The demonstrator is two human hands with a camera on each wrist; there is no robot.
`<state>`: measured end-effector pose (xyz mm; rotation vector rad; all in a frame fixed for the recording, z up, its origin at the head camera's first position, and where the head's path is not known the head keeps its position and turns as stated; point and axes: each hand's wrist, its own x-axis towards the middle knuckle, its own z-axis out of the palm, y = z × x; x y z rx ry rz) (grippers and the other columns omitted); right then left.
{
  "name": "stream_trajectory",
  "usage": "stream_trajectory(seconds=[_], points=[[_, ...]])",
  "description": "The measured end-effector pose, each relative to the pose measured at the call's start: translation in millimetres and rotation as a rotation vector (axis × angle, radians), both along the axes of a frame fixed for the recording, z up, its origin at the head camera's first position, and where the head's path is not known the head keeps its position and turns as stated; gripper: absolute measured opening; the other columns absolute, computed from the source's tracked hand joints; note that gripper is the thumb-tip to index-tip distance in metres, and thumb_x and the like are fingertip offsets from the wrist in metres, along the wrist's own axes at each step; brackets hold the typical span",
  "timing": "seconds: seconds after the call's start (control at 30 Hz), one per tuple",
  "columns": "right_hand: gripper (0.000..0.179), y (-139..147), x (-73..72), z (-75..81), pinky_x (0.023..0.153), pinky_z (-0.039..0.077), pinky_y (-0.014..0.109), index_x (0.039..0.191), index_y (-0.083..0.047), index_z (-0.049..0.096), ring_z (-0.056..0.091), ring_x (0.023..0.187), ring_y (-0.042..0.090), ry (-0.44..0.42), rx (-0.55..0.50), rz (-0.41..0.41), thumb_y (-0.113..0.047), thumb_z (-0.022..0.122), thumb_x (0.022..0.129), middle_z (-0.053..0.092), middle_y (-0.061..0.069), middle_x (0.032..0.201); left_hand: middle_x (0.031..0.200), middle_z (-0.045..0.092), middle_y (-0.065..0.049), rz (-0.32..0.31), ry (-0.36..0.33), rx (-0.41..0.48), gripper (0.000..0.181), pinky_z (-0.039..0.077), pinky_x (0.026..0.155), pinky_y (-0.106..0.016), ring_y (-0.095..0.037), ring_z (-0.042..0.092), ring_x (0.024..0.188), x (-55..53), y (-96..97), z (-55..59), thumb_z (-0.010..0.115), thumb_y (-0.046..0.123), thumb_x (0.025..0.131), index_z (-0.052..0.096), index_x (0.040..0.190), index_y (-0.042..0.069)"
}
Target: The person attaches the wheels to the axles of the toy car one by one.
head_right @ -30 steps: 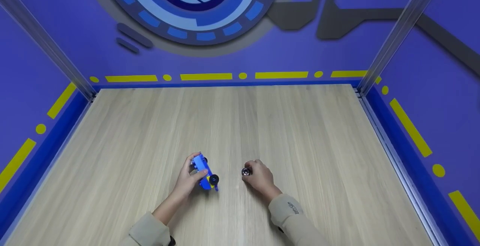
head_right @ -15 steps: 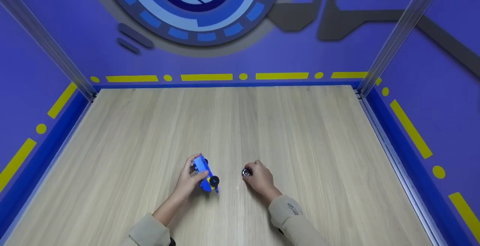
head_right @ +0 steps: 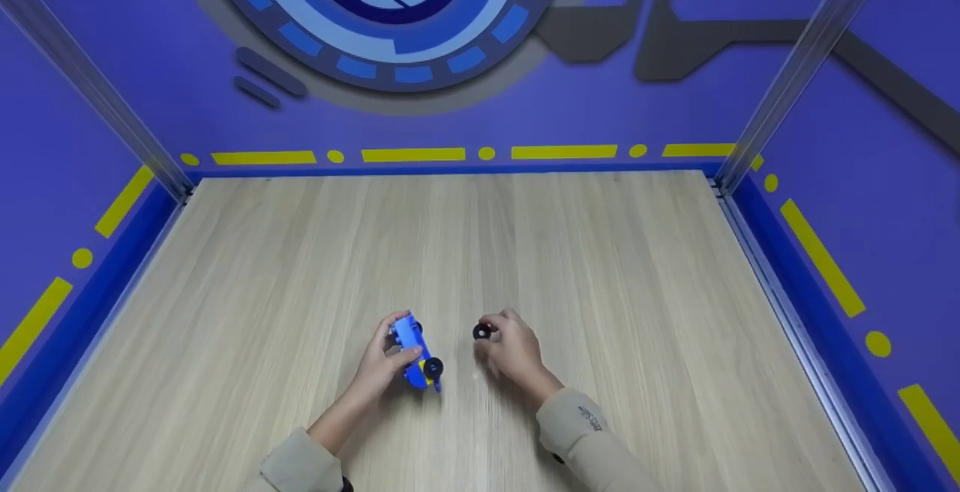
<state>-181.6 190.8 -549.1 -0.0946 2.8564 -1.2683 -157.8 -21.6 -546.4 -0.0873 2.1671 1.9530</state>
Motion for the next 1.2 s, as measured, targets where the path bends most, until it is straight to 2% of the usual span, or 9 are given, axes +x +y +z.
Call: stream_trajectory(seconds=[0.2, 0.37, 0.57, 0.9, 1.03, 1.2], points=[[0.029, -5.5, 3.2, 4.9, 0.062, 0.041, 0.021, 0.097, -0.006, 0.065, 0.051, 0.075, 0.012, 0.073, -0.01, 0.038, -0.007, 0.072, 0.069, 0.056, -0.001, 0.085, 0.137, 0.031, -0.021, -0.021, 0.0, -0.013, 0.059, 0.042, 0.085, -0.052, -0.042, 0.037, 0.118, 1.8, 2.5, 0.0, 0.059, 0.018, 0.081, 0.032, 0.133, 0.023], [0.029, -11.0, 6.6, 10.6, 0.061, 0.04, 0.02, 0.096, -0.005, 0.066, 0.052, 0.076, 0.016, 0.095, -0.047, 0.071, -0.006, 0.072, 0.068, 0.056, 0.0, 0.085, 0.135, 0.033, -0.022, -0.041, -0.003, -0.012, 0.059, 0.042, 0.086, -0.051, -0.041, 0.037, 0.118, 4.2, 5.2, 2.1, 0.061, 0.02, 0.081, 0.033, 0.133, 0.023], [0.029, -17.2, 10.5, 16.2, 0.061, 0.041, 0.019, 0.098, -0.004, 0.065, 0.05, 0.077, 0.013, 0.123, -0.05, 0.113, -0.009, 0.072, 0.07, 0.057, -0.001, 0.086, 0.137, 0.03, -0.022, -0.056, -0.027, -0.021, 0.056, 0.04, 0.087, -0.053, -0.044, 0.034, 0.12, 6.2, 8.1, 4.2, 0.061, 0.021, 0.081, 0.036, 0.13, 0.027], [0.028, -28.8, 16.7, 26.9, 0.058, 0.04, 0.018, 0.101, -0.009, 0.064, 0.051, 0.076, 0.019, 0.117, -0.115, 0.175, -0.01, 0.069, 0.073, 0.056, 0.001, 0.089, 0.138, 0.031, -0.02, -0.112, -0.013, -0.025, 0.055, 0.04, 0.088, -0.053, -0.042, 0.037, 0.12, 7.7, 10.8, 5.4, 0.061, 0.022, 0.082, 0.036, 0.131, 0.024], [0.027, -31.8, 17.1, 29.0, 0.058, 0.04, 0.017, 0.1, -0.011, 0.063, 0.05, 0.076, 0.017, 0.134, -0.129, 0.185, -0.01, 0.069, 0.074, 0.055, -0.001, 0.089, 0.136, 0.034, -0.02, -0.122, 0.001, -0.033, 0.055, 0.04, 0.088, -0.053, -0.04, 0.037, 0.12, 7.7, 11.0, 5.6, 0.061, 0.021, 0.081, 0.036, 0.131, 0.024], [0.027, -35.7, 18.5, 31.6, 0.055, 0.039, 0.017, 0.101, -0.01, 0.063, 0.046, 0.068, 0.011, 0.166, -0.139, 0.202, -0.009, 0.069, 0.074, 0.054, -0.001, 0.088, 0.134, 0.038, -0.017, -0.14, 0.018, -0.032, 0.056, 0.039, 0.089, -0.052, -0.037, 0.037, 0.121, 7.5, 11.1, 5.0, 0.062, 0.023, 0.08, 0.036, 0.131, 0.022]])
